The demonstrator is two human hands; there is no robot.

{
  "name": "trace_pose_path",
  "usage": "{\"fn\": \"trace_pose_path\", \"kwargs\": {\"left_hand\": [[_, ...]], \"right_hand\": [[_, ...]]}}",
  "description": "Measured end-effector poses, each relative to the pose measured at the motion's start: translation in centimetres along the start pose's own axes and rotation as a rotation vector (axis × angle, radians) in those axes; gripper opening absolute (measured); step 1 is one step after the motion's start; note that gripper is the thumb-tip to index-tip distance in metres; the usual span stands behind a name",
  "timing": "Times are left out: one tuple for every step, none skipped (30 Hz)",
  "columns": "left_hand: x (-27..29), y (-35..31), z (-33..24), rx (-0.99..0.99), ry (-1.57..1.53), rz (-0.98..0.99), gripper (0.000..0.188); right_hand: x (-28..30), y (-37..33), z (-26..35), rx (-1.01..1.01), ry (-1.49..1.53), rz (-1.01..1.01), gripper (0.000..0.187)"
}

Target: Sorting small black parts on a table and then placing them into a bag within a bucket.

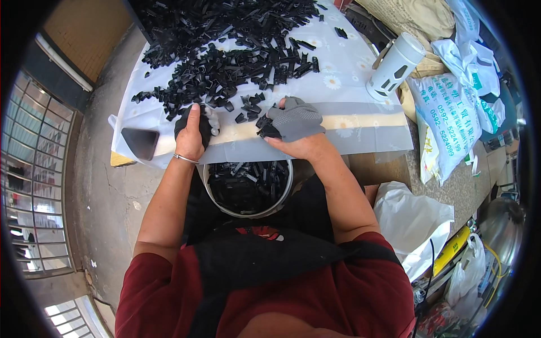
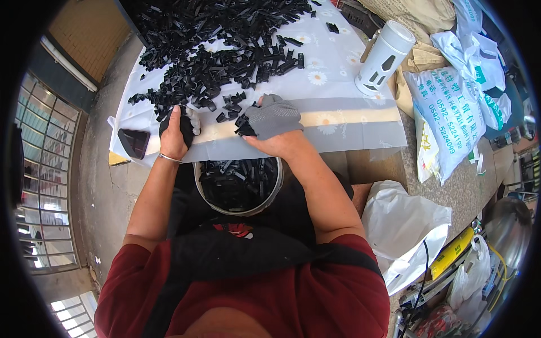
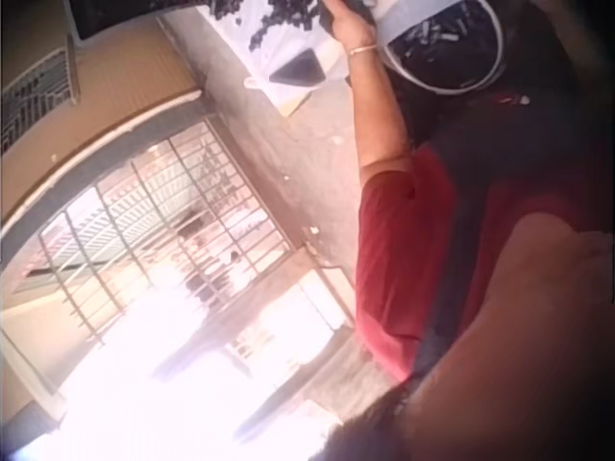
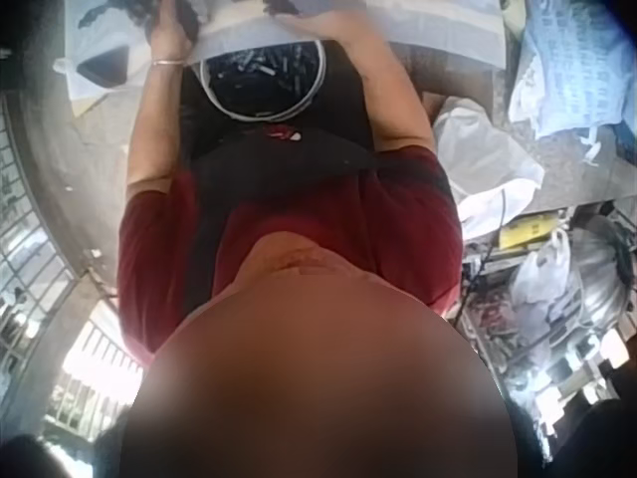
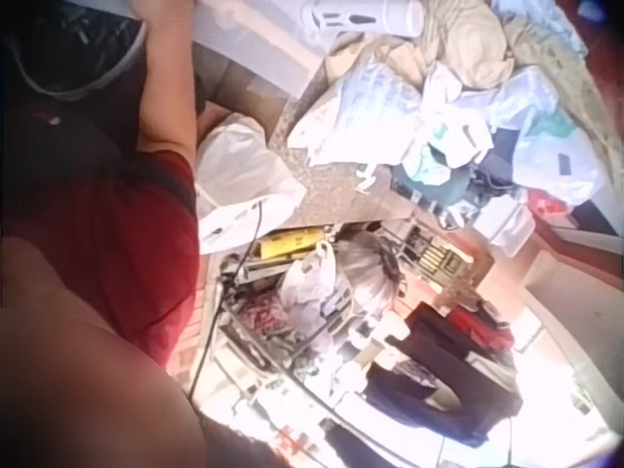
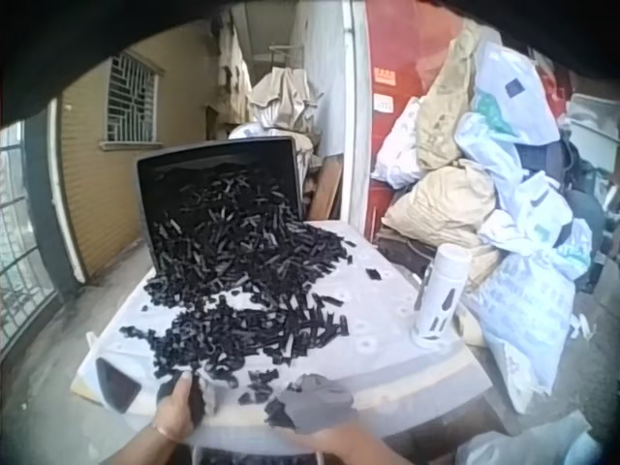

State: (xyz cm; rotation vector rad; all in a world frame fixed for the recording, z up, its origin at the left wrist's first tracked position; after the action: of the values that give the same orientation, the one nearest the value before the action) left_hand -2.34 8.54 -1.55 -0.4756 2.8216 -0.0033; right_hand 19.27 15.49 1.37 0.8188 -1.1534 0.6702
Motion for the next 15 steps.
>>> {"fn": "trace_pose_path", "kwargs": {"left_hand": [[0.1,0.5,0.1,-0.009,-0.081,0.095,0.036],[0.1,0.6,0.2,-0.018,-0.161,0.190,0.037],[0.5,0.5,0.6,0.003,-0.125,0.083,0.036],[1.0,0.9,1.2,0.004,-0.130,0.079,0.036],[2.0,1.6,1.9,0.012,-0.109,0.036,0.035],[3.0,2.0,2.7,0.019,-0.090,-0.007,0.034],[3.0,1.9,2.6,0.055,0.011,-0.097,0.035],[3.2,2.0,2.7,0.056,0.008,-0.096,0.035],[3.6,2.2,3.0,0.060,-0.016,-0.066,0.037],[3.1,2.0,2.6,0.066,-0.039,-0.041,0.038],[2.7,1.8,2.2,0.066,-0.041,-0.041,0.038],[1.9,1.4,1.9,0.042,-0.056,-0.018,0.041],[1.0,0.7,0.9,0.011,-0.076,-0.002,0.043],[0.3,0.2,0.3,0.006,-0.081,-0.005,0.043],[-0.2,-0.2,-0.2,0.025,-0.052,-0.031,0.040]], "right_hand": [[0.1,-0.3,0.9,0.034,0.017,0.028,0.046],[0.1,-0.5,1.7,0.043,0.020,0.032,0.046],[0.0,-0.8,2.6,0.080,0.020,0.048,0.048],[-0.1,-1.2,3.6,0.112,0.018,0.065,0.049],[-0.2,-1.3,4.7,0.140,0.025,0.061,0.047],[-0.7,-1.3,5.7,0.151,0.026,0.067,0.047],[-1.5,-1.3,6.5,0.182,0.010,0.107,0.046],[-2.4,-1.2,7.4,0.218,-0.005,0.143,0.045],[-3.6,-1.2,8.2,0.295,-0.084,0.137,0.043],[-4.0,-1.1,8.6,0.296,-0.083,0.139,0.043],[-4.3,-1.2,9.0,0.334,-0.082,0.176,0.043],[-4.5,-1.2,9.3,0.371,-0.082,0.212,0.042],[-3.2,-1.3,9.3,0.393,-0.026,0.205,0.037],[-3.0,-1.4,8.8,0.398,-0.031,0.206,0.037],[-2.5,-1.4,7.9,0.366,0.171,0.129,0.033]]}}
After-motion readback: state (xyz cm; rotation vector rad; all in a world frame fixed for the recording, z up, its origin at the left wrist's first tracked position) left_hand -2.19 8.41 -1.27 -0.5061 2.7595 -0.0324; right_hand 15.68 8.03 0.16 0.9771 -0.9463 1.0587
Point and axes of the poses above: each hand's wrist, its own y-axis towards the middle knuckle, its own x-axis out of the back of the hand, z = x × y, the point moved 4 cm from there along y, towards the middle knuckle, and after that the axes turned 13 degrees about z, right-handed, at the moved point
